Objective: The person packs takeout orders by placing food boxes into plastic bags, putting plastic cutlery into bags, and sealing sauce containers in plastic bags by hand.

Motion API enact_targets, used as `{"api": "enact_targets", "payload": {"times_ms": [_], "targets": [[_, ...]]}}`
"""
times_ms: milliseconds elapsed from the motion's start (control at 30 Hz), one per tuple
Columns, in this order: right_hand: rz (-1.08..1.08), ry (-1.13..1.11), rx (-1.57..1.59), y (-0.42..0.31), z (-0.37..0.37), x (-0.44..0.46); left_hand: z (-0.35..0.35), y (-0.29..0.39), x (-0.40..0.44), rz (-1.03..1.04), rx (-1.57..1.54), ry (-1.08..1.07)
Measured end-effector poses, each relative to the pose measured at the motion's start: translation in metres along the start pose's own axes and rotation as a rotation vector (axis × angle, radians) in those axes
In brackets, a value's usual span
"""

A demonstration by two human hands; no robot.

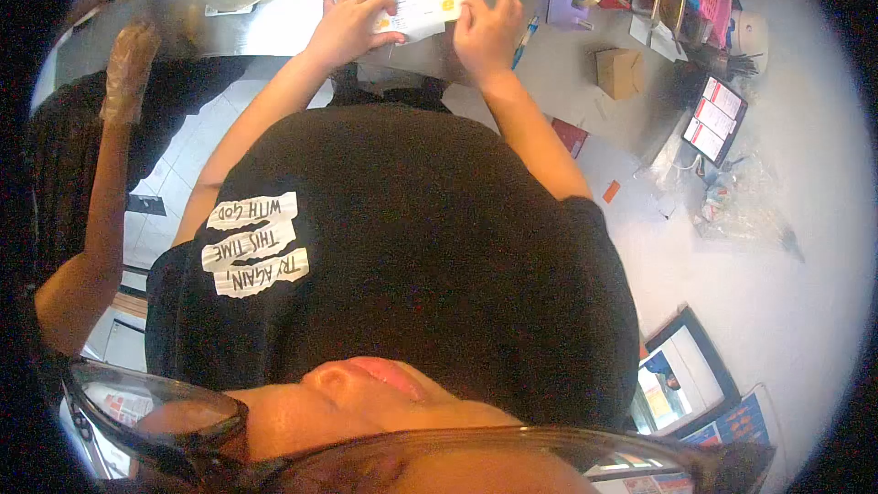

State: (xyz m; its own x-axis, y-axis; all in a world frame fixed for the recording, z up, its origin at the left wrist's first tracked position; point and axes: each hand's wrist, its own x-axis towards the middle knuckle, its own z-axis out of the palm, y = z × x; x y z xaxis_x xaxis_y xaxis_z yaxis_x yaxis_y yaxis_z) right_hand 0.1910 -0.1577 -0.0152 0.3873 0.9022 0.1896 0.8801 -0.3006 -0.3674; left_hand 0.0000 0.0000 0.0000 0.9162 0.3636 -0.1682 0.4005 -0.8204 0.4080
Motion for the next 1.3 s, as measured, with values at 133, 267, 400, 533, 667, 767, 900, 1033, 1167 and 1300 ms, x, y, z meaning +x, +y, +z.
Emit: {"api": "enact_targets", "payload": {"times_ms": [133, 267, 400, 533, 667, 767, 900, 1033, 1167, 1300], "targets": [[0.025, 0.046, 0.159, 0.005, -0.010, -0.017, 0.026, 0.011, -0.029, -0.111, -0.322, 0.353], [0.292, 0.201, 0.258, 0.027, 0.008, -0.046, 0.047, 0.005, -0.037, -0.278, -0.648, 0.381], [0.330, 0.356, 0.304, 0.046, -0.023, -0.118, 0.083, -0.014, -0.012, -0.102, -0.971, 0.327], [0.860, 0.585, 0.134, 0.112, -0.092, -0.232, 0.046, 0.033, 0.002, -0.295, -1.082, 0.281], [1.407, 1.039, 0.123, 0.270, -0.181, -0.350, 0.029, 0.099, 0.019, 0.033, -0.650, 0.496], [1.389, 0.910, -0.188, 0.424, -0.225, -0.415, 0.055, 0.142, 0.064, 0.212, -0.626, 0.243], [1.095, 0.850, -0.304, 0.584, -0.272, -0.442, 0.067, 0.286, 0.117, 0.285, -0.784, 0.015], [1.185, 0.093, -0.305, 0.636, -0.335, -0.451, 0.084, 0.415, 0.165, 0.404, -0.676, -0.172], [0.826, -0.556, -0.243, 0.677, -0.365, -0.443, 0.094, 0.461, 0.184, 0.360, -0.607, -0.222], [0.876, -0.472, -0.272, 0.681, -0.364, -0.442, 0.090, 0.469, 0.186, 0.216, -0.565, -0.300]]}}
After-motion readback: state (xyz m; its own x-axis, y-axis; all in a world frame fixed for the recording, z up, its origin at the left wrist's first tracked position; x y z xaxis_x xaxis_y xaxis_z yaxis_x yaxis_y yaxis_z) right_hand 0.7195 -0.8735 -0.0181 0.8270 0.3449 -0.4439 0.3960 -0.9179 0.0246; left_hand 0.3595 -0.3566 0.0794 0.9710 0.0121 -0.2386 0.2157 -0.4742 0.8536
